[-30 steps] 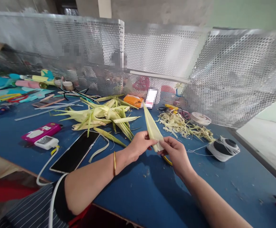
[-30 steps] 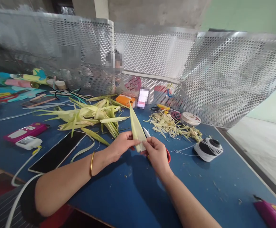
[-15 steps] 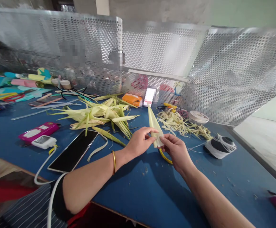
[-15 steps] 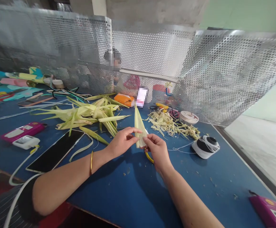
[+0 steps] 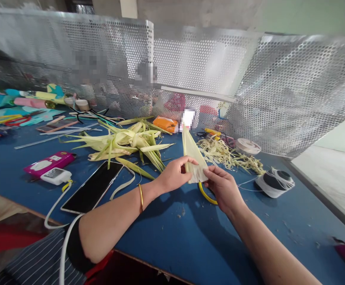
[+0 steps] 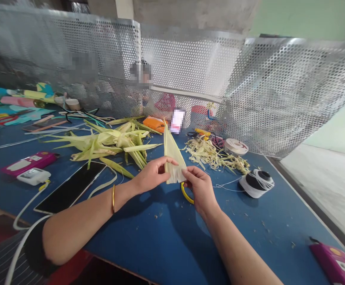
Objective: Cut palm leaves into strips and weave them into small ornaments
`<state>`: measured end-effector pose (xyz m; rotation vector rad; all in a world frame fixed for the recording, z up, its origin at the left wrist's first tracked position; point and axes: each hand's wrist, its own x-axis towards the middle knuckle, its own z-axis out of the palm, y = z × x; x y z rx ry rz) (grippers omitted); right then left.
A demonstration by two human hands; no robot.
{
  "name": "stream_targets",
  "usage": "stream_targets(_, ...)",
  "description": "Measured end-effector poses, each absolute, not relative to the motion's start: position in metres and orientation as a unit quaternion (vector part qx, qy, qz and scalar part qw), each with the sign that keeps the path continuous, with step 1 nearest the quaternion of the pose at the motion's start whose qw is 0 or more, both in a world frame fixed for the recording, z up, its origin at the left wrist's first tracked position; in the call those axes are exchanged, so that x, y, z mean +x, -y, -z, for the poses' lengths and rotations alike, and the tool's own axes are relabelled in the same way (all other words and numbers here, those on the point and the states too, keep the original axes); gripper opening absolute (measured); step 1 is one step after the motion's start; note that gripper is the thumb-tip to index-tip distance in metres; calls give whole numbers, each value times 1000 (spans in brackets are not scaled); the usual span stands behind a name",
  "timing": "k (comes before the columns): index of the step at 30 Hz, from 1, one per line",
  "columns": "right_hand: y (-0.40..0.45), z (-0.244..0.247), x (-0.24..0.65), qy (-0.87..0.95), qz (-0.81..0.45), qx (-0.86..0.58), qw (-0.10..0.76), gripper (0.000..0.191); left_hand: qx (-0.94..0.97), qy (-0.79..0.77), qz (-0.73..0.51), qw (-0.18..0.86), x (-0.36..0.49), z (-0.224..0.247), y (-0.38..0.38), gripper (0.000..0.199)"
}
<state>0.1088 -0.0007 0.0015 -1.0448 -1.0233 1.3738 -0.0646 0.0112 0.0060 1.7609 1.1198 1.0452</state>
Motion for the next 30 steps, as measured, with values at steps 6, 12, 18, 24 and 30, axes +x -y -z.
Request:
stream_targets(6,2,-1,106,474,-546,-458,518,36,602,-429,-497,455,-62,6,-14,52)
stream_targets(12,3,3,102,509,-509,-473,508,34,471,-457,-577,487,-50,7,-9,72)
stream_targets(18,3,2,101,524,-479,-489,508,33,436,-427,-451,651,-53,1,-7,43)
stream_targets(24,4,-1,103,537,-494,-486,481,36,444,-447,-436,642,-59,1,-9,34)
stream_targets(30,3,-3,106,530,-551,-475,436,40,435,-457,-439,640,-58,-6,-8,22)
